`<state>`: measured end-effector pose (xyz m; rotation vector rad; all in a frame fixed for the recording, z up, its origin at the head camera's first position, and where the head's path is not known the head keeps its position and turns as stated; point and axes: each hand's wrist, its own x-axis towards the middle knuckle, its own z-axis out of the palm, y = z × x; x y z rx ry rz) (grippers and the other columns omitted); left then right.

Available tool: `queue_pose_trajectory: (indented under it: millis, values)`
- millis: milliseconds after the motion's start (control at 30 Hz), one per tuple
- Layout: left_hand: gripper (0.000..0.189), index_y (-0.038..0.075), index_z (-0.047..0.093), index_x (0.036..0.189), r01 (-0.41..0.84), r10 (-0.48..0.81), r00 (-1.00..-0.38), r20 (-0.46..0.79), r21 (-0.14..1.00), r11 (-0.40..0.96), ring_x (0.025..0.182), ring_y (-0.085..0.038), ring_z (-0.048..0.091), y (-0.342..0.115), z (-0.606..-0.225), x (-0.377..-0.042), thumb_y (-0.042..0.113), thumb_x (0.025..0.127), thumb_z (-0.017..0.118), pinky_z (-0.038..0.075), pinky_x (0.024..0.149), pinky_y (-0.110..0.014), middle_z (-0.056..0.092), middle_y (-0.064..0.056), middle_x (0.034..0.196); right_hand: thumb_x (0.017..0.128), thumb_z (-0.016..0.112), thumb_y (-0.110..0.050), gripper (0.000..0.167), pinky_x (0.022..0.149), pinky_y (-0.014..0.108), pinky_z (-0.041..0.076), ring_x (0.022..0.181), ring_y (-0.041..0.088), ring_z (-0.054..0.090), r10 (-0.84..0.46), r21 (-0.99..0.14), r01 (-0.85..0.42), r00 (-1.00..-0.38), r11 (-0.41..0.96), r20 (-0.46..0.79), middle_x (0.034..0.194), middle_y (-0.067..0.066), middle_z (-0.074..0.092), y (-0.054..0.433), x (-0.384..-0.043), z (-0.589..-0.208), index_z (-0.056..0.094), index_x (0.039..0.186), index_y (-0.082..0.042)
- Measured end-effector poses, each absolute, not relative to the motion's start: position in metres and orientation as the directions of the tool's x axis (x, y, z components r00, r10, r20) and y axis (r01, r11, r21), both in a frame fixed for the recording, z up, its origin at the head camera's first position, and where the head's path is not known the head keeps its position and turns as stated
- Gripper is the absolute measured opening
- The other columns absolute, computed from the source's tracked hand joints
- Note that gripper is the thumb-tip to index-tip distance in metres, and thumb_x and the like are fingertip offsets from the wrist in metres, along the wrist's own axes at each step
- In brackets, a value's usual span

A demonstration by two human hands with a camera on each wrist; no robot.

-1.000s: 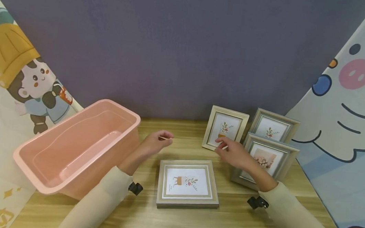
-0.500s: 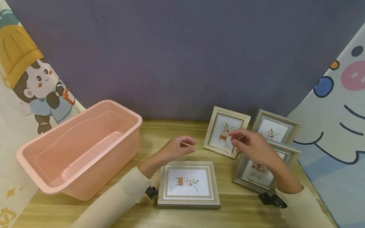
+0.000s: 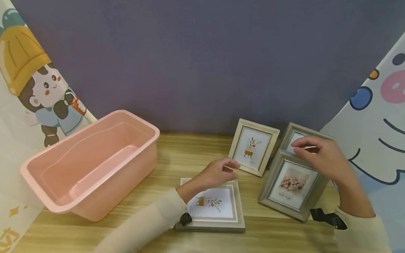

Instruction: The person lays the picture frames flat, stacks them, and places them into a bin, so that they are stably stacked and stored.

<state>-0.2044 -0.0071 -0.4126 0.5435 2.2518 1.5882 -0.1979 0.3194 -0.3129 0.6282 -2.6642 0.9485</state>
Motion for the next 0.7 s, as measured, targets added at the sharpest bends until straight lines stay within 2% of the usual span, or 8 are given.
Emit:
queue_pose_trajectory:
  millis: [100, 267, 333, 533, 700]
  values:
    - [0.033, 0.014, 0.066, 0.127, 0.122, 0.495, -0.867, -0.044, 0.947, 0.298, 0.119, -0.021, 0.063, 0.004, -0.416, -0.203, 0.02, 0.095, 0.069, 0.057, 0.092, -0.029, 0.065, -0.007, 0.136, 0.095, 0.071, -0.01, 0.013, 0.079, 0.002, 0.044, 0.096, -0.02, 0.052, -0.316, -0.505, -0.464, -0.881, 0.728, 0.352, 0.107, -0.025, 0.063, 0.332, -0.198, -0.313, 0.074, 0.107, -0.013]
    - [0.033, 0.014, 0.066, 0.127, 0.122, 0.499, -0.866, -0.034, 0.953, 0.276, 0.114, -0.015, 0.064, 0.023, -0.421, -0.202, 0.02, 0.095, 0.069, 0.057, 0.087, -0.024, 0.065, -0.007, 0.135, 0.094, 0.072, -0.011, 0.015, 0.079, 0.004, 0.043, 0.098, -0.024, 0.044, -0.33, -0.452, -0.429, -0.9, 0.782, 0.283, 0.114, 0.008, 0.071, 0.346, -0.2, -0.318, 0.075, 0.109, -0.013]
    - [0.035, 0.013, 0.065, 0.128, 0.118, 0.494, -0.869, -0.028, 0.958, 0.262, 0.112, -0.015, 0.066, 0.031, -0.423, -0.202, 0.019, 0.095, 0.069, 0.057, 0.085, -0.024, 0.065, -0.007, 0.133, 0.095, 0.071, -0.011, 0.018, 0.079, 0.006, 0.045, 0.098, -0.025, 0.043, -0.33, -0.442, -0.411, -0.91, 0.797, 0.251, 0.117, 0.014, 0.071, 0.351, -0.201, -0.321, 0.074, 0.112, -0.011]
    - [0.04, 0.011, 0.065, 0.131, 0.075, 0.453, -0.891, -0.042, 0.969, 0.236, 0.108, -0.013, 0.067, 0.053, -0.429, -0.2, 0.02, 0.092, 0.07, 0.055, 0.081, -0.021, 0.068, -0.005, 0.128, 0.097, 0.069, -0.014, 0.024, 0.078, 0.006, 0.045, 0.097, -0.025, 0.044, -0.31, -0.463, -0.364, -0.931, 0.808, 0.192, 0.124, 0.017, 0.068, 0.358, -0.201, -0.33, 0.072, 0.12, -0.009]
    - [0.037, 0.014, 0.067, 0.128, 0.048, 0.419, -0.906, -0.058, 0.971, 0.236, 0.106, -0.011, 0.068, 0.071, -0.432, -0.201, 0.02, 0.091, 0.072, 0.055, 0.081, -0.02, 0.069, -0.004, 0.129, 0.097, 0.069, -0.013, 0.023, 0.076, 0.008, 0.047, 0.093, -0.023, 0.05, -0.307, -0.476, -0.359, -0.933, 0.803, 0.187, 0.119, 0.017, 0.07, 0.361, -0.202, -0.336, 0.072, 0.12, -0.008]
